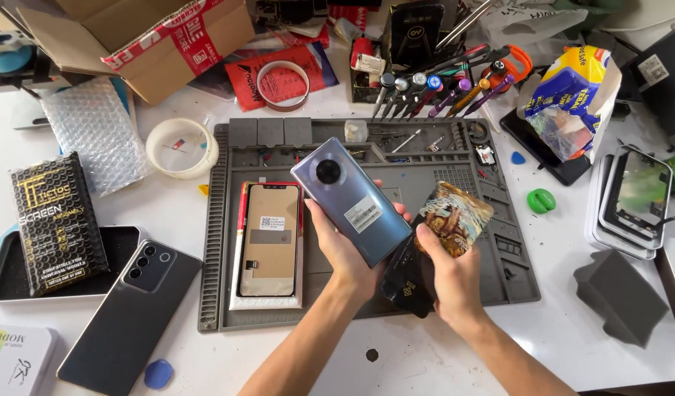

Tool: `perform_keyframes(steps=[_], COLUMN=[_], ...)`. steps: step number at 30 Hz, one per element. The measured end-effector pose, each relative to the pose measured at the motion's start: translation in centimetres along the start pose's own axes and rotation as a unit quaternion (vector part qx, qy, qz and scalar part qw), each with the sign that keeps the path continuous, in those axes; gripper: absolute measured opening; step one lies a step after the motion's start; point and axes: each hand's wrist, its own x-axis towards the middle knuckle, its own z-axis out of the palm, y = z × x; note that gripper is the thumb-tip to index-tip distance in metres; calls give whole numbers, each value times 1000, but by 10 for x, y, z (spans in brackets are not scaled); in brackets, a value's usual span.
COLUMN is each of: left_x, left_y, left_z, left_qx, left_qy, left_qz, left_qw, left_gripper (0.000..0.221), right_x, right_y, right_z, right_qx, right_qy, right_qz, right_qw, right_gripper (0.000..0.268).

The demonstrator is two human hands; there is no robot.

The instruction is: Testing the touch screen of a smartphone and removing a decorative skin from the back of the device.

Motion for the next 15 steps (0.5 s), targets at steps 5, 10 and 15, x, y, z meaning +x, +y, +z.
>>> perform_keyframes(steps=[5, 10, 15], left_x=[8, 15, 14], left_y=[-13, -22, -22], left_z=[-7, -11, -9], left_qx=[-31, -24, -25], left_qy=[34, 65, 73], left_qz=[45, 67, 76], left_qw=[998, 995, 994], left_gripper=[98, 97, 97], right_x=[7, -1, 1], right_y=[22, 22, 29], right_z=[-1, -2, -4], right_qx=[-19, -100, -147], right_qy=[-24, -46, -53], right_qz=[-46, -130, -161], right_qw=[998, 985, 974], right_gripper=[33, 19, 18])
